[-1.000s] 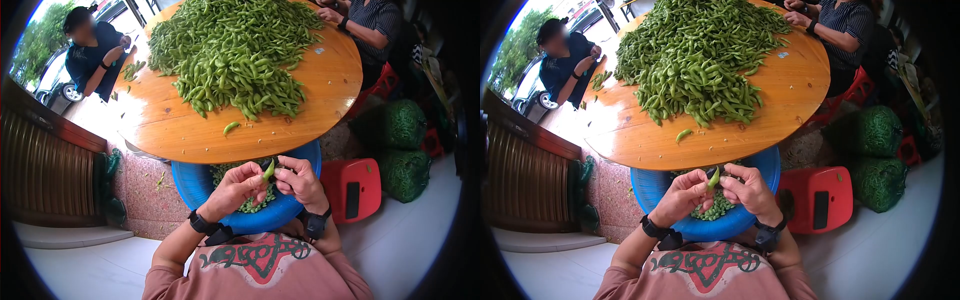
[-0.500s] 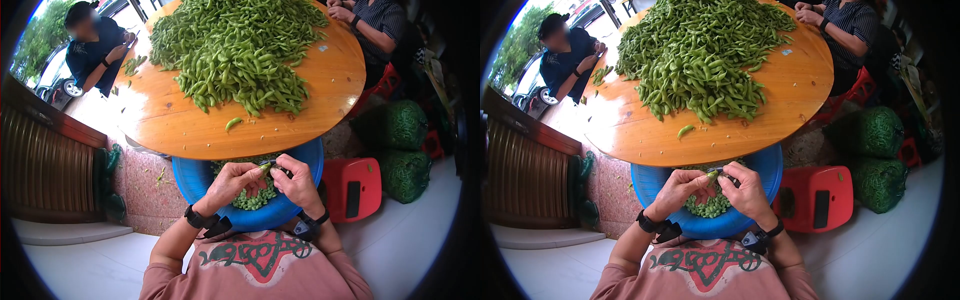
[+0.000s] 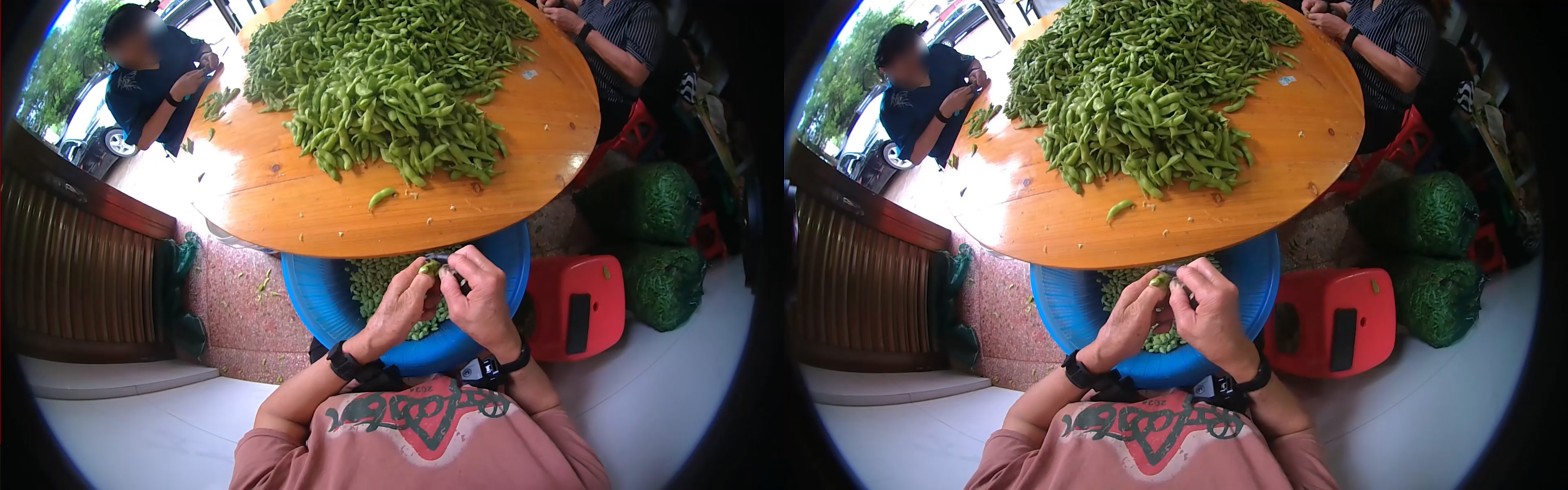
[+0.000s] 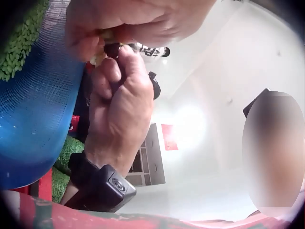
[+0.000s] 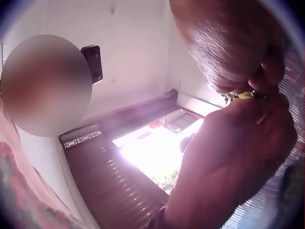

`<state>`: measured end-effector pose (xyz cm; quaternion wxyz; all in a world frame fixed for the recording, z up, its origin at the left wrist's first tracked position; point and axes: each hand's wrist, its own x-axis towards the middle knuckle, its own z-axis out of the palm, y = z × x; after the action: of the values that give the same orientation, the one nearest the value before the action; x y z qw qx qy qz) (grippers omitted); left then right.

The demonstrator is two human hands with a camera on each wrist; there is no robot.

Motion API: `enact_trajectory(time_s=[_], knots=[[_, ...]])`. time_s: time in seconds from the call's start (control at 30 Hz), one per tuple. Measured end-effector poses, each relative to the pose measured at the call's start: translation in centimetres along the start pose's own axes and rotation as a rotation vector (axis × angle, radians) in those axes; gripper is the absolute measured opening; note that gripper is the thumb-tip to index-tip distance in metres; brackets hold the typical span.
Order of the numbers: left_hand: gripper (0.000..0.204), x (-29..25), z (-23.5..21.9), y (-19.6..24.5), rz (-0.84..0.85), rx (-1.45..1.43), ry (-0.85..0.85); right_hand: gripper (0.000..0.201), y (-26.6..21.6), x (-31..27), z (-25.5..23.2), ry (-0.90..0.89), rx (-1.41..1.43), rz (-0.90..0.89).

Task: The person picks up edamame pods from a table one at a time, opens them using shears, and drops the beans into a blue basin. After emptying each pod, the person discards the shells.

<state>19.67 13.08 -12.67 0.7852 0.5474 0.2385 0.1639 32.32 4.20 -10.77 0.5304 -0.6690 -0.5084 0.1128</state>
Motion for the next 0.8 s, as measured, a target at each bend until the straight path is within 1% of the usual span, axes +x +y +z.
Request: enact_trajectory(time_s=[0.03, 0.17, 0.27, 0.37, 0.43, 0.47, 0.53, 0.57, 0.6, 0.63, 0.67, 0.73, 0.77, 0.8], knots=[[0.012, 0.1, -0.2, 0.1, -0.185, -0.293, -0.049, 0.008, 0.4, 0.0, -0.1, 0.000, -0.020, -0.001], [0.012, 0.1, 0.1, 1.0, -0.195, -0.208, 0.008, 0.009, -0.5, -0.3, -0.1, -0.026, -0.027, 0.031], [0.012, 0.1, 0.0, 0.8, -0.153, -0.217, 0.020, 0.009, -0.9, -0.4, 0.0, -0.014, -0.066, -0.003], [0.013, 0.1, -0.3, 0.7, -0.153, -0.305, 0.018, 0.011, -0.9, -0.4, 0.0, -0.011, -0.056, -0.017], [0.015, 0.2, -0.4, 0.6, -0.208, -0.450, 0.039, 0.011, -0.4, -0.3, 0.0, 0.000, 0.002, 0.013], [0.015, 0.2, -0.5, 0.4, -0.207, -0.451, 0.041, 0.011, -0.2, -0.2, -0.1, -0.003, 0.003, 0.012], [0.020, 0.3, -1.0, 0.1, -0.187, -0.556, -0.050, 0.011, 0.1, 0.0, -0.3, -0.018, 0.051, 0.061], [0.020, 0.2, -0.9, 0.3, -0.187, -0.556, -0.049, 0.009, 0.1, 0.2, -0.5, -0.001, 0.088, 0.085], [0.019, 0.1, -0.6, 0.7, -0.175, -0.497, -0.070, 0.009, 0.1, 0.1, -0.7, -0.001, 0.089, 0.085], [0.019, 0.0, -0.4, 1.0, -0.163, -0.437, -0.093, 0.009, 0.1, 0.0, -1.0, 0.002, 0.126, 0.137], [0.019, 0.1, -0.8, 0.7, -0.162, -0.436, -0.093, 0.009, 0.0, -0.1, -1.5, 0.006, 0.163, 0.188], [0.016, 0.3, -2.1, 0.3, -0.133, 0.025, -0.279, 0.003, -0.7, -0.1, -3.7, 0.027, 0.045, 0.164], [0.012, 0.1, -2.2, 0.7, -0.082, 0.315, -0.283, 0.002, -0.9, -0.3, -5.5, 0.052, 0.024, 0.170], [0.012, 0.1, -2.5, 1.5, -0.080, 0.317, -0.282, 0.001, -1.4, -0.6, -7.6, 0.044, -0.011, 0.226]])
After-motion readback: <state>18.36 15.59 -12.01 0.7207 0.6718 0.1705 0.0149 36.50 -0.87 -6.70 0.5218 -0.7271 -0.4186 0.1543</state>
